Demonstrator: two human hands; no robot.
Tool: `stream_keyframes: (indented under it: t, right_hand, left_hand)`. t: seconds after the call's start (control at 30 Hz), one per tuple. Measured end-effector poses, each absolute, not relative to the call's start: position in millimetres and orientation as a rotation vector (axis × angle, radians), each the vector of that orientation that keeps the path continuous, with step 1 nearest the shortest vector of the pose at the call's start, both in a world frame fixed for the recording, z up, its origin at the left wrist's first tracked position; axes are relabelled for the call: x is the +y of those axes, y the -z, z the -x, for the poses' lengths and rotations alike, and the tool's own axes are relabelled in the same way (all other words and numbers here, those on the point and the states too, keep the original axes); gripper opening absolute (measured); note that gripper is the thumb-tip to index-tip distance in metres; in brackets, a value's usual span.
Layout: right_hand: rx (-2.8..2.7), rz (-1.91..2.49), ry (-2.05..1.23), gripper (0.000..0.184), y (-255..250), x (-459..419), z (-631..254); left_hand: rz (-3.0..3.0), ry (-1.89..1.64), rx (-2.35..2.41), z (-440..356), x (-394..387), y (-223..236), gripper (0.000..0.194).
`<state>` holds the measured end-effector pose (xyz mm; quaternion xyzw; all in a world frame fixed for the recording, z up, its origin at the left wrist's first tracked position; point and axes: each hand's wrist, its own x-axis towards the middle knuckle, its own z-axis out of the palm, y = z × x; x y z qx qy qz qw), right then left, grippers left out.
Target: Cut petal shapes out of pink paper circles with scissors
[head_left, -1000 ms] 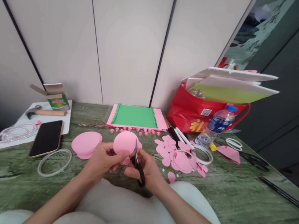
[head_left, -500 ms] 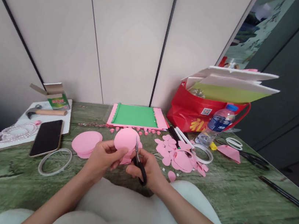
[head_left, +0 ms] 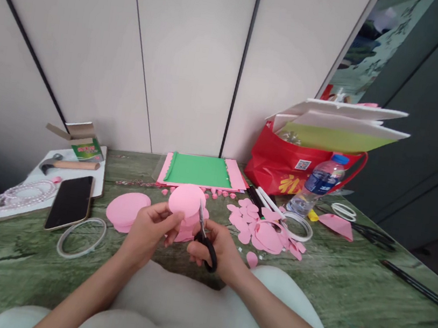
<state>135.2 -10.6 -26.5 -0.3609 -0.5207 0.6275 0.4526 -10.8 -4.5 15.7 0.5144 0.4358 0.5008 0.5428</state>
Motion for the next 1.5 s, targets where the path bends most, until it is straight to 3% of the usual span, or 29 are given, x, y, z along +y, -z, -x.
stream_keyframes:
  t: [0.37, 0.63, 1.5]
  right_hand:
    - [-1.379, 0.905, -1.573, 0.040, 28.3, -12.9, -133.5]
    - [-1.372, 0.798, -1.529, 0.048, 23.0, -11.8, -136.6]
    - [-1.348, 0.914, -1.506, 0.033, 27.9, -9.3, -135.1]
  left_hand:
    - [-1.300, -1.144, 1.137, 12.8, -3.8, -10.4, 0.031]
    - [-1.391, -1.030, 1.141, 14.3, -3.7, -7.9, 0.024]
    - [-1.300, -1.128, 1.121, 14.1, -1.9, -8.7, 0.027]
